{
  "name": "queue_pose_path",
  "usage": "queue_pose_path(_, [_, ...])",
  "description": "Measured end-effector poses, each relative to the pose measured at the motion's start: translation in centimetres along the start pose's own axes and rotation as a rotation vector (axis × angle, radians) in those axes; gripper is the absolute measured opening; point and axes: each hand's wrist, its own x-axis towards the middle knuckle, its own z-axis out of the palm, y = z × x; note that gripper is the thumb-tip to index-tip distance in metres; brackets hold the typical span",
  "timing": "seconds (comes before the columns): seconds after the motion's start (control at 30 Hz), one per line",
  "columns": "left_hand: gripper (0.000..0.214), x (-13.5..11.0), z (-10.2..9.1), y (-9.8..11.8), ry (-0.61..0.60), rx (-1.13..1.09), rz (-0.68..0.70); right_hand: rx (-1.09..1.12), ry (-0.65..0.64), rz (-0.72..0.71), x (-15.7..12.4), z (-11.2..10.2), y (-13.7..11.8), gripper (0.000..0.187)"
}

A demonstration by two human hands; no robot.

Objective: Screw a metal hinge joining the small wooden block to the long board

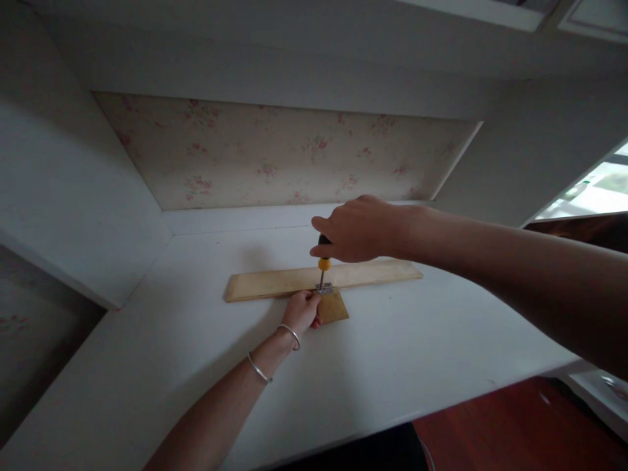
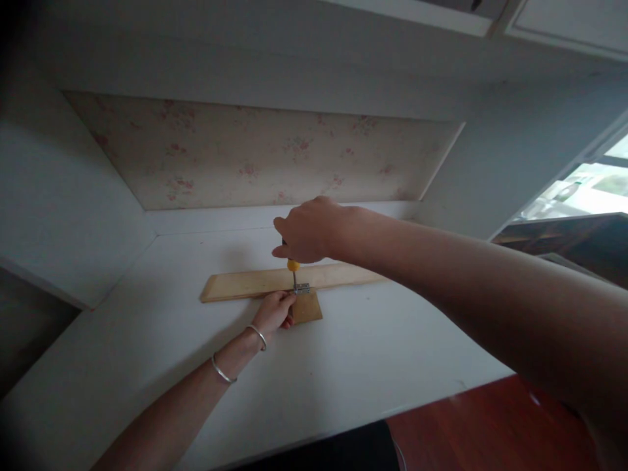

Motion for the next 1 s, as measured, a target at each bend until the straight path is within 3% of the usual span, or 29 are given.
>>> queue_pose_path(0.1, [0.022, -0.06, 0.02, 0.05, -0.004, -0.014, 0.003, 0.094, -0.099, -0.047, 0.15, -0.19, 0.02, 0.052])
queue_pose_path(0.17, [0.023, -0.06, 0.06, 0.05, 0.002, -0.017, 0.005, 0.065, -0.063, -0.050, 0.24, -0.21, 0.00, 0.048])
queue_pose_path(0.27, [0.023, 0.00, 0.11, -0.02, 0.010, -0.007, 0.004, 0.001, 0.031, 0.008, 0.28, -0.33, -0.16, 0.058])
queue_pose_path(0.43, [0.024, 0.22, 0.09, -0.24, 0.007, 0.009, 0.005, 0.117, -0.077, -0.060, 0.06, -0.55, -0.59, 0.051])
queue_pose_path(0.5, [0.024, 0.28, 0.09, -0.28, 0.009, 0.009, 0.011, 0.045, -0.019, -0.057, 0.03, -0.35, -0.66, 0.045])
queue_pose_path(0.6, [0.023, 0.27, 0.08, -0.30, 0.018, 0.014, 0.019, -0.003, 0.033, -0.026, -0.09, -0.09, -0.41, 0.050])
queue_pose_path(0.73, [0.025, 0.35, 0.04, -0.49, 0.025, 0.018, 0.022, 0.157, -0.005, -0.168, -0.28, -0.19, 0.26, 0.054])
queue_pose_path(0.8, [0.027, 0.45, 0.02, -0.65, 0.017, 0.028, 0.033, 0.134, 0.011, -0.227, -0.15, -0.12, 0.34, 0.042])
queue_pose_path(1.0, [0.029, 0.49, 0.08, -0.74, 0.016, 0.027, 0.031, -0.031, 0.071, -0.092, 0.05, 0.22, 0.02, 0.051])
